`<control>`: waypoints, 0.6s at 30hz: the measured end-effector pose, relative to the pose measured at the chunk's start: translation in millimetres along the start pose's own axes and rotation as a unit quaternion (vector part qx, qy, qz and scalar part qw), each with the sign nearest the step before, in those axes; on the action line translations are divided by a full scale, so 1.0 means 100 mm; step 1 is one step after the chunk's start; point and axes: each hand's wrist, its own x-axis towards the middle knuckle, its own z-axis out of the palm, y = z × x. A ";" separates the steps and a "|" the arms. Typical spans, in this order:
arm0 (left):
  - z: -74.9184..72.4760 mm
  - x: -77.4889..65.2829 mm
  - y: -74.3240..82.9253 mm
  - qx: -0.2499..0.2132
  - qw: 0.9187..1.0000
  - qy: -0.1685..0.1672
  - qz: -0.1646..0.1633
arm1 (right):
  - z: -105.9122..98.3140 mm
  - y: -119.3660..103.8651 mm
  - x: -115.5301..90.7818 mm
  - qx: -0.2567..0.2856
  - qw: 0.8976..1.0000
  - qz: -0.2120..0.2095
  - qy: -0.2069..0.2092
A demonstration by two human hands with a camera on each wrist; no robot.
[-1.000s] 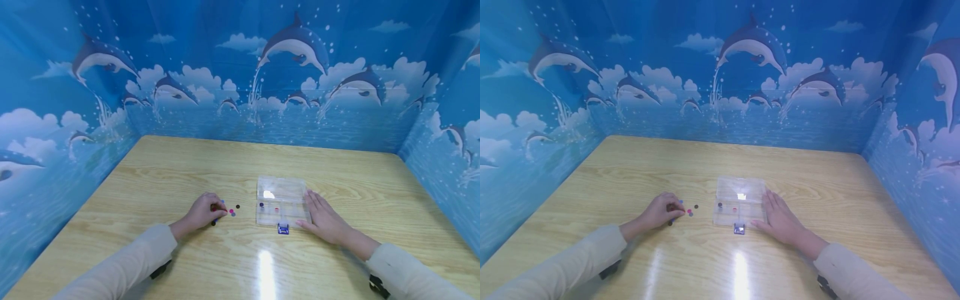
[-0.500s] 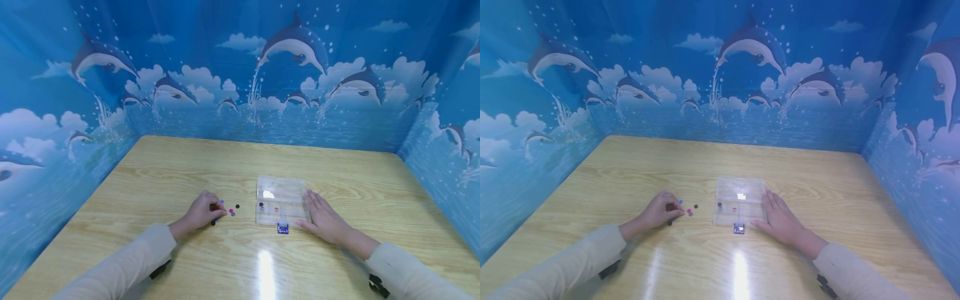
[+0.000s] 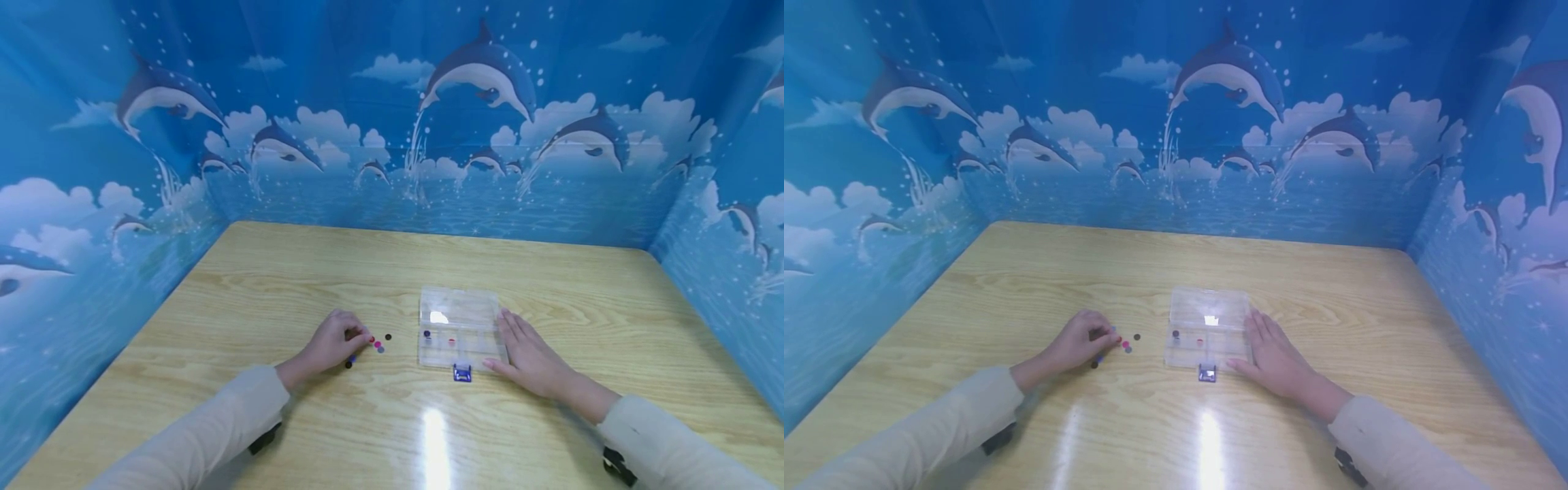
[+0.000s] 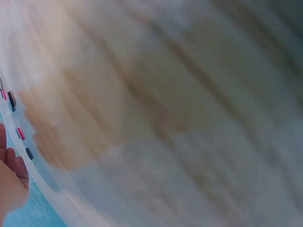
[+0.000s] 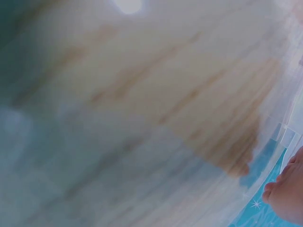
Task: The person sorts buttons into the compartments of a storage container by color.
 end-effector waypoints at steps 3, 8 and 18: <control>0.00 0.01 0.01 -0.004 1.000 0.001 -0.002 | 0.00 0.00 0.00 0.000 1.000 0.000 0.000; 0.00 0.02 0.04 -0.018 1.000 0.001 -0.018 | 0.00 -0.01 -0.01 -0.004 1.000 -0.004 0.007; 0.02 0.05 0.06 -0.022 1.000 0.014 -0.005 | -0.02 -0.03 -0.01 0.001 1.000 0.002 0.002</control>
